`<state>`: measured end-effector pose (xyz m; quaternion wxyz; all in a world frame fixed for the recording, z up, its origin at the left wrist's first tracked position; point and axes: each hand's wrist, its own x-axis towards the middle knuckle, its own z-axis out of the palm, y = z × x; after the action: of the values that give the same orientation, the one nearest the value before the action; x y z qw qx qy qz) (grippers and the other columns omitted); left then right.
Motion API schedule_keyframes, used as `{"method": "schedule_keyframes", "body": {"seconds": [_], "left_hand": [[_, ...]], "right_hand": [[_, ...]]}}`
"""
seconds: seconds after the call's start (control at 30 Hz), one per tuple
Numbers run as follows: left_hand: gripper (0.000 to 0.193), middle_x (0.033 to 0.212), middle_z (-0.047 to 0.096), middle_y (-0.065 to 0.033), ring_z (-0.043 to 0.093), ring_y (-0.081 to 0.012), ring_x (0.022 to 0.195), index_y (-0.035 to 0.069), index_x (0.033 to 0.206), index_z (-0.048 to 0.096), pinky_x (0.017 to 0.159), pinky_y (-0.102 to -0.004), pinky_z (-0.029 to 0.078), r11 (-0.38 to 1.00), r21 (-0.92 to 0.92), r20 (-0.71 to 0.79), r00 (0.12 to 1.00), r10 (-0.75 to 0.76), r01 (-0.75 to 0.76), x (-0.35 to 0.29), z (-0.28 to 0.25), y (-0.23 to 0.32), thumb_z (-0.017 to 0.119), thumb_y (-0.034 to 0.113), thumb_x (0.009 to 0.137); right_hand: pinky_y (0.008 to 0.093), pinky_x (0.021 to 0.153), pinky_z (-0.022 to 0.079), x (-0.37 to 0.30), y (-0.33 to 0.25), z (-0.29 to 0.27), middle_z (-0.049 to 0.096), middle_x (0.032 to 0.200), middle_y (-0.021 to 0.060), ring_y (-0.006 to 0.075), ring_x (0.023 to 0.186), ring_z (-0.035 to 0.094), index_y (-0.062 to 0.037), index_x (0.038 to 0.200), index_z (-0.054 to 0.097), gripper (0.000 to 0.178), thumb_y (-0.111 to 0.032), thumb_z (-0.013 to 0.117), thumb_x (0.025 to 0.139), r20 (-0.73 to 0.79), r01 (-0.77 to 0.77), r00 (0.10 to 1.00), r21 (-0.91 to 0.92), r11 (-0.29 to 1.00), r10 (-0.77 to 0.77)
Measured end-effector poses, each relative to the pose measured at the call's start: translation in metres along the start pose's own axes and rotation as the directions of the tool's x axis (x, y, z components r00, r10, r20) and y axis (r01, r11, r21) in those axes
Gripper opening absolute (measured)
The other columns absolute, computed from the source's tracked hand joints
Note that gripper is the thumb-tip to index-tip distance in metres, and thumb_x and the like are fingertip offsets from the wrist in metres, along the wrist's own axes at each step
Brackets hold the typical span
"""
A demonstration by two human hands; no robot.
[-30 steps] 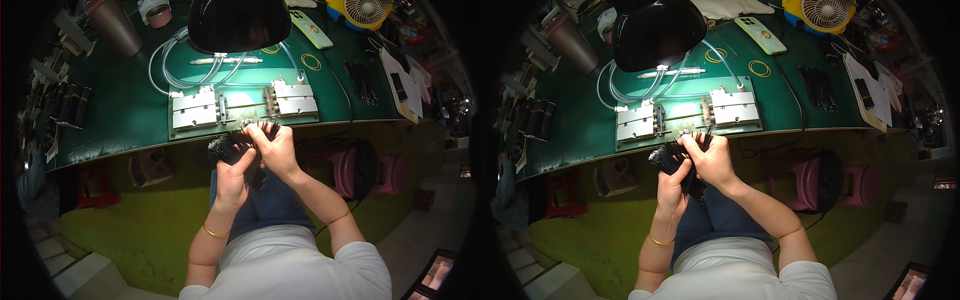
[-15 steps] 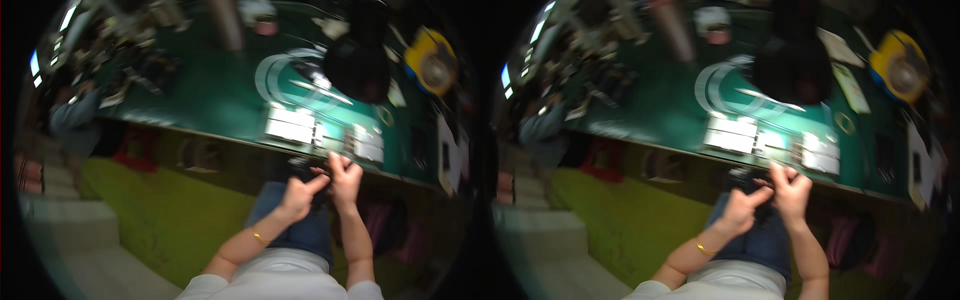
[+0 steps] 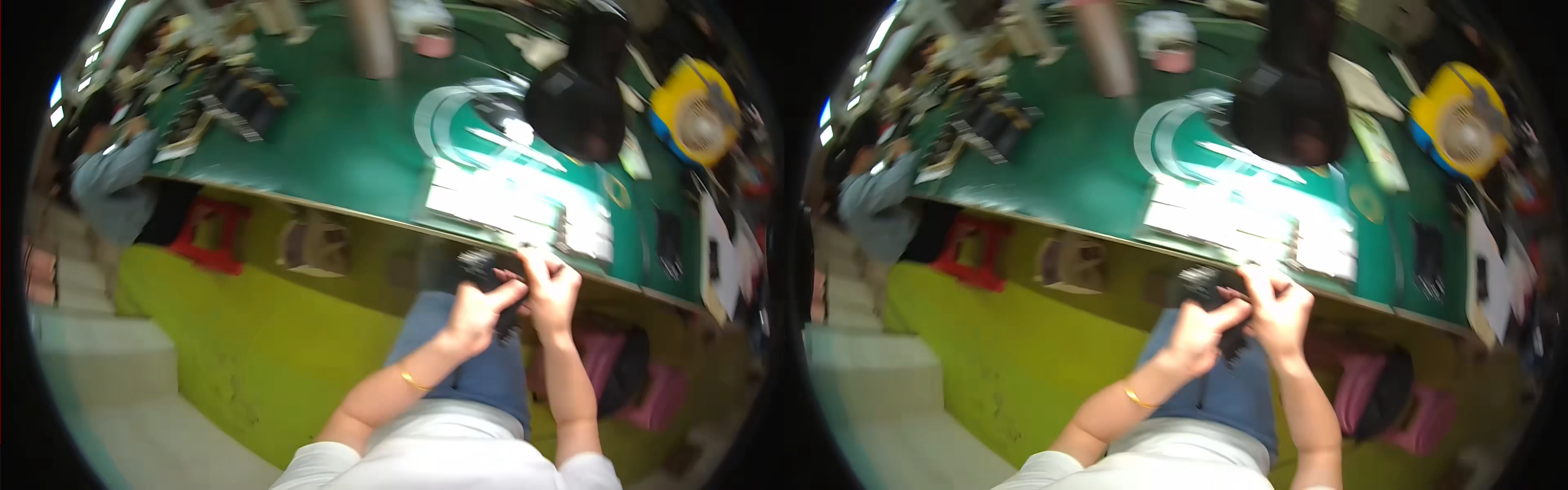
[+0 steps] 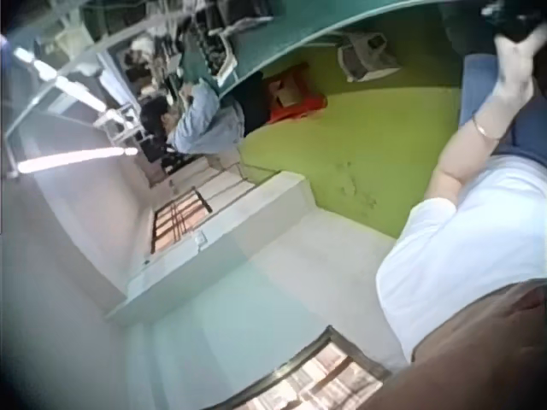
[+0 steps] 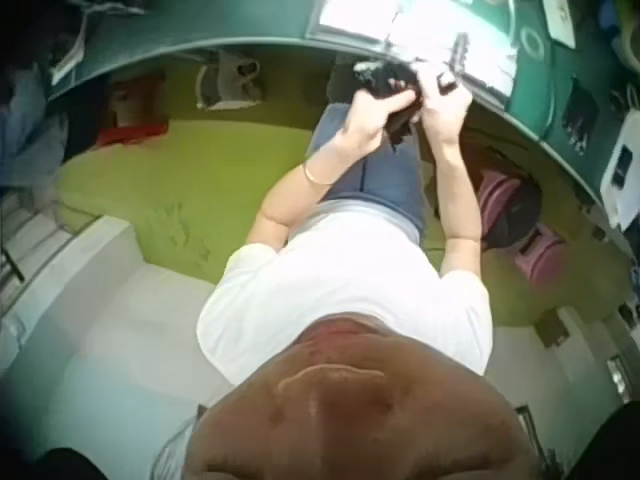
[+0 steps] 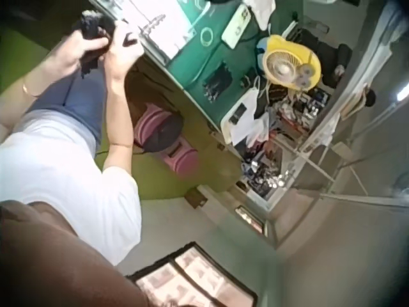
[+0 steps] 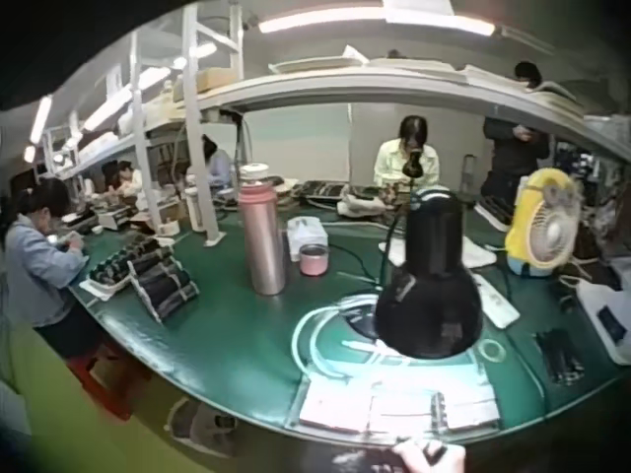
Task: Assembling and inspecting small black electronic components at a factory workstation.
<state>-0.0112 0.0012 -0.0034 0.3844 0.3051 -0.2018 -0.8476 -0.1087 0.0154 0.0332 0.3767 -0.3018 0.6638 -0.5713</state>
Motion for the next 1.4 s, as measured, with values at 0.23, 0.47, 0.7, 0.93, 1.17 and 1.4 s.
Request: {"method": "schedule_keyframes", "body": {"seconds": [0.23, 0.47, 0.7, 0.93, 1.17, 1.4], "left_hand": [[0.014, 0.087, 0.057, -0.0067, 0.057, -0.0142, 0.073, -0.002, 0.094, 0.055, 0.060, -0.0267, 0.050, 0.998, 0.031, 0.054, 0.997, -0.057, 0.055, 0.008, 0.001, -0.003, 0.055, 0.000, 0.080], [0.016, 0.087, 0.058, -0.0077, 0.058, -0.0151, 0.072, -0.002, 0.096, 0.055, 0.061, -0.0269, 0.051, 0.999, 0.016, 0.072, 0.996, -0.047, 0.046, 0.007, 0.004, -0.007, 0.055, -0.001, 0.080], [0.019, 0.084, 0.058, -0.0073, 0.057, -0.0141, 0.064, -0.002, 0.100, 0.052, 0.059, -0.0248, 0.049, 0.997, 0.070, 0.060, 0.997, -0.045, 0.041, 0.009, 0.004, -0.006, 0.055, 0.004, 0.082], [0.017, 0.086, 0.059, -0.0075, 0.058, -0.0156, 0.070, -0.001, 0.097, 0.055, 0.062, -0.0279, 0.050, 0.999, 0.020, 0.114, 0.993, -0.037, 0.035, 0.011, 0.003, -0.004, 0.056, 0.000, 0.080], [0.015, 0.085, 0.059, -0.0069, 0.057, -0.0152, 0.069, -0.001, 0.095, 0.056, 0.061, -0.0275, 0.050, 0.998, 0.019, 0.098, 0.994, -0.055, 0.053, 0.008, 0.002, -0.002, 0.056, 0.001, 0.080], [0.013, 0.083, 0.058, -0.0066, 0.056, -0.0147, 0.067, 0.000, 0.094, 0.056, 0.059, -0.0265, 0.049, 0.998, 0.049, 0.103, 0.994, -0.048, 0.043, 0.005, -0.001, -0.003, 0.056, 0.002, 0.081]], "right_hand": [[0.0181, 0.031, 0.031, 0.008, 0.007, -0.011, 0.054, 0.054, 0.0015, 0.0045, 0.038, 0.046, 0.0021, 0.078, 0.063, 0.018, -0.015, 0.056, 0.082, 0.027, 0.008, 1.000, 0.068, 0.998, -0.010], [0.0181, 0.030, 0.031, 0.008, 0.013, -0.017, 0.056, 0.054, 0.0024, 0.0040, 0.037, 0.044, 0.0024, 0.075, 0.062, 0.020, -0.015, 0.056, 0.081, 0.027, -0.025, 0.999, 0.098, 0.995, 0.023], [0.0178, 0.030, 0.030, 0.011, 0.013, -0.014, 0.056, 0.054, 0.0020, 0.0032, 0.037, 0.044, 0.0016, 0.070, 0.062, 0.021, -0.015, 0.055, 0.082, 0.028, 0.009, 1.000, 0.103, 0.995, -0.012], [0.0191, 0.029, 0.029, 0.013, 0.015, -0.012, 0.055, 0.051, 0.0019, 0.0039, 0.034, 0.042, 0.0007, 0.067, 0.061, 0.023, -0.017, 0.058, 0.081, -0.008, -0.002, 1.000, 0.178, 0.984, 0.003], [0.0185, 0.029, 0.029, 0.009, 0.013, -0.013, 0.055, 0.052, 0.0017, 0.0036, 0.036, 0.043, 0.0005, 0.068, 0.061, 0.022, -0.016, 0.057, 0.082, 0.041, 0.012, 0.999, 0.162, 0.987, -0.019], [0.0183, 0.031, 0.031, 0.002, 0.007, -0.010, 0.053, 0.052, 0.0009, 0.0040, 0.037, 0.043, 0.0014, 0.074, 0.061, 0.020, -0.016, 0.054, 0.083, 0.089, 0.061, 0.993, 0.165, 0.984, -0.076]]}}
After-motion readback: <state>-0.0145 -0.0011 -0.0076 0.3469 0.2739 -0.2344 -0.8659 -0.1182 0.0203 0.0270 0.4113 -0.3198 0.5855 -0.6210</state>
